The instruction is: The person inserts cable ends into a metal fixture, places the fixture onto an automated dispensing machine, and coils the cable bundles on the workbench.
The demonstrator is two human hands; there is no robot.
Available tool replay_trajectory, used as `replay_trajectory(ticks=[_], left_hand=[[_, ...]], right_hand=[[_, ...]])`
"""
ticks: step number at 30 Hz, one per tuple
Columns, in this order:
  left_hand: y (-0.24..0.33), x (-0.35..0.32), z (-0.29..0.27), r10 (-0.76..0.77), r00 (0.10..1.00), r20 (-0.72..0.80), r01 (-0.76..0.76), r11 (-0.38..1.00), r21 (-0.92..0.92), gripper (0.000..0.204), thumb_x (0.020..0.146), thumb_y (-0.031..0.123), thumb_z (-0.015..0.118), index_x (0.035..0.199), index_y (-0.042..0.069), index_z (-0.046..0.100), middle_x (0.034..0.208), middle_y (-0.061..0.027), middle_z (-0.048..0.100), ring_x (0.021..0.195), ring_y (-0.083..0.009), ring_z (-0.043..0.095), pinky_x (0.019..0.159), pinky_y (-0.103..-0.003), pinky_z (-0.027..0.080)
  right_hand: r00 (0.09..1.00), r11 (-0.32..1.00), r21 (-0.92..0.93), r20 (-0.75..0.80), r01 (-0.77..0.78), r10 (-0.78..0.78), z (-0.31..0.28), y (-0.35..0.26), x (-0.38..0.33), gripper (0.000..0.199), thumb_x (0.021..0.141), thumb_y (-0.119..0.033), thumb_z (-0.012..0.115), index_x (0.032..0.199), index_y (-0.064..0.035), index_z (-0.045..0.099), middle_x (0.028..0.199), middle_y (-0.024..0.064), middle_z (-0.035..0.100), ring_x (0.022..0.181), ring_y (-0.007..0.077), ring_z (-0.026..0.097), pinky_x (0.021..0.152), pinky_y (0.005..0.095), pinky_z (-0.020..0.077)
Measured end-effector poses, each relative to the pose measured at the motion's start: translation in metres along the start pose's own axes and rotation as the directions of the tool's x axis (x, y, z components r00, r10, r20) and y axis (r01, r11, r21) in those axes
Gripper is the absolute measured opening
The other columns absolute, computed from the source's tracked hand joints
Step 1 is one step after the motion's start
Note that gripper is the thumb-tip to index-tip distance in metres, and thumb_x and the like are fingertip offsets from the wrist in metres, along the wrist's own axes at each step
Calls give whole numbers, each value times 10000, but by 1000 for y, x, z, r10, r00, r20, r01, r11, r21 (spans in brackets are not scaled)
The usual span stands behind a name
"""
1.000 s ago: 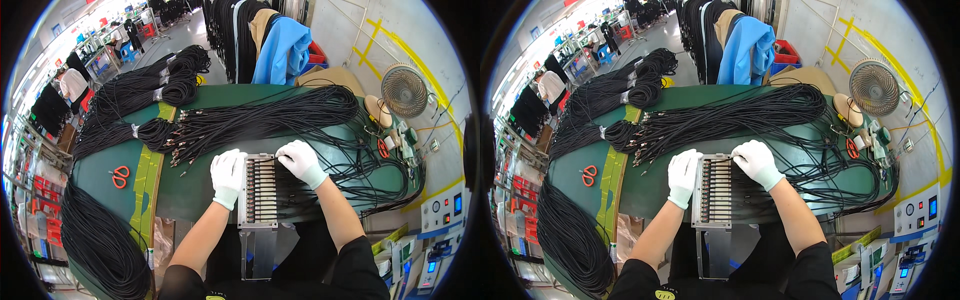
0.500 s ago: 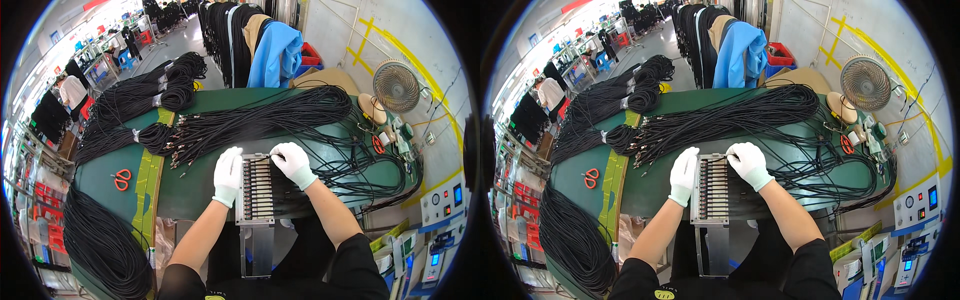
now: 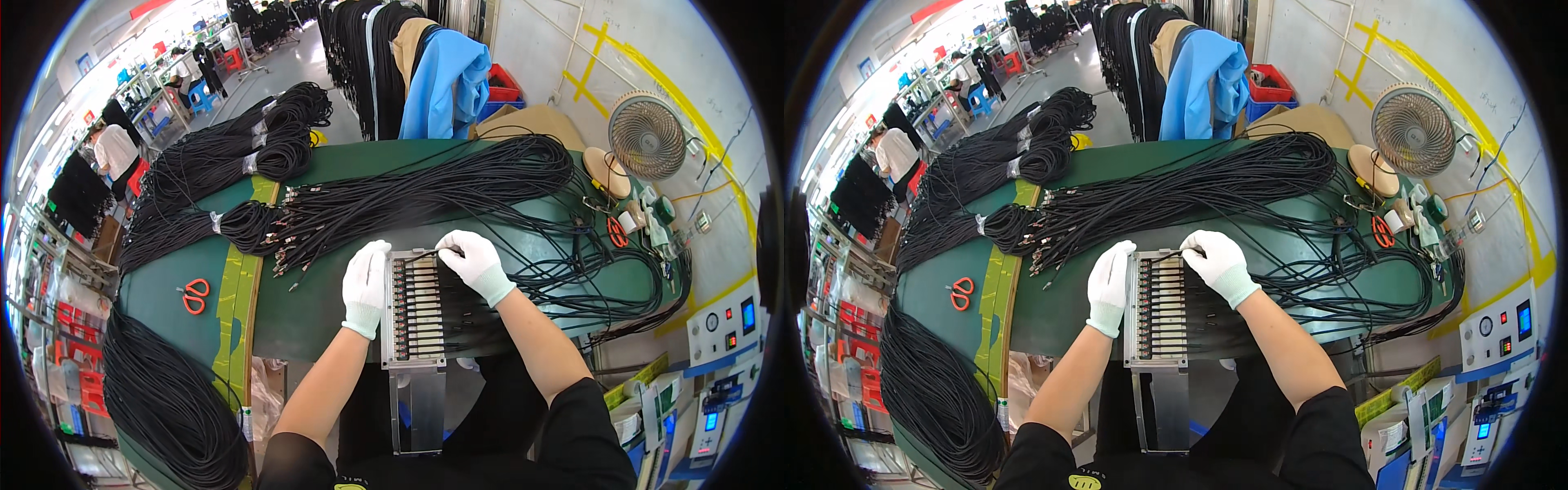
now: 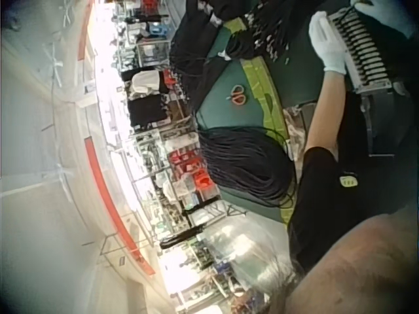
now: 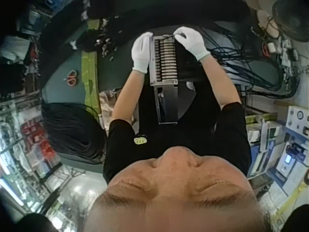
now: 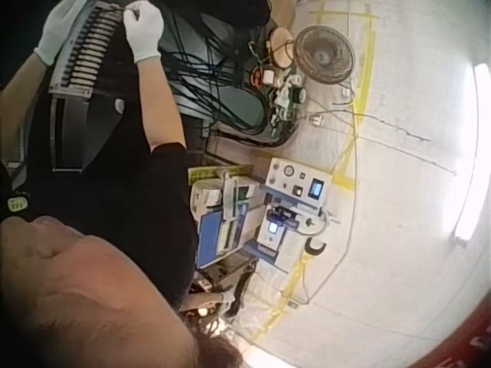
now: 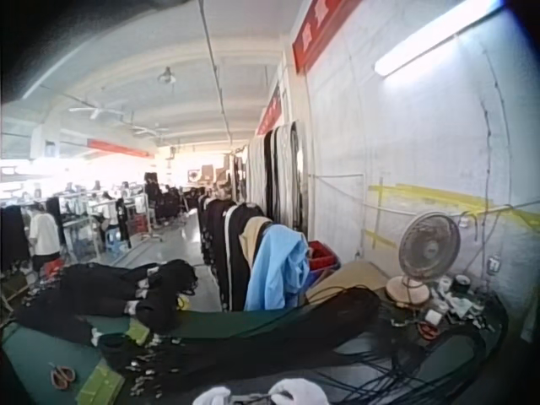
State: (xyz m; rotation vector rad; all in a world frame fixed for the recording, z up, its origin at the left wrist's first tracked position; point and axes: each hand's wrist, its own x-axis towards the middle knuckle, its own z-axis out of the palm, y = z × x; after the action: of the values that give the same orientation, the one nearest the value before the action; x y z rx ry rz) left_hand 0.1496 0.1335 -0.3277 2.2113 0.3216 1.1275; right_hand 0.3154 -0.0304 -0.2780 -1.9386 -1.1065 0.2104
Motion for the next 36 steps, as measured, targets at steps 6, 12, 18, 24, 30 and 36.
replay_trajectory(ticks=[6,12,18,24,30,36], left_hand=[[24,11,8,-3,924,381,-134,934,332,447,940,514,569,1334,321,655,1573,-241,335,1427,-480,299,1200,-541,190],[32,12,5,-51,895,443,-156,896,417,418,939,511,573,1312,348,669,1545,-233,387,1438,-470,290,1198,-605,124],[21,10,10,-49,907,419,-131,911,391,362,945,490,566,1269,385,689,1484,-165,499,1413,-423,349,1207,-589,122],[9,8,5,-69,940,335,18,988,154,383,984,393,553,1324,258,666,1453,-154,533,1393,-384,397,1197,-570,165],[50,-2,-72,-332,942,-58,258,821,-510,299,991,76,581,1264,-26,646,1290,-136,660,1209,-236,607,1073,-326,436],[94,-69,-122,-451,874,-180,289,781,-553,282,1020,34,484,1226,-81,640,1215,-146,679,1135,-211,635,1040,-324,459]], right_hand=[[998,997,-82,69,15,-10,-3,19,0,135,853,-190,666,927,-84,704,822,93,690,803,284,650,751,390,523],[942,907,-352,-152,233,-301,-17,4,-9,160,806,-194,722,940,-108,719,903,59,704,917,313,639,836,430,508],[621,638,-178,522,749,-584,-29,-99,-122,469,769,-110,649,1230,-173,588,1261,144,535,1188,341,532,982,497,457],[390,565,-8,731,825,-559,28,-77,-192,682,785,-132,638,1437,-220,459,1547,151,357,1432,341,337,1153,577,311],[635,662,-44,335,748,-696,-17,-104,-156,388,832,-128,608,1218,-98,614,1003,80,626,843,277,619,754,440,512],[992,998,-49,118,-43,49,-16,-67,-60,621,896,-226,707,1449,-68,472,908,117,708,808,294,674,771,389,536]])
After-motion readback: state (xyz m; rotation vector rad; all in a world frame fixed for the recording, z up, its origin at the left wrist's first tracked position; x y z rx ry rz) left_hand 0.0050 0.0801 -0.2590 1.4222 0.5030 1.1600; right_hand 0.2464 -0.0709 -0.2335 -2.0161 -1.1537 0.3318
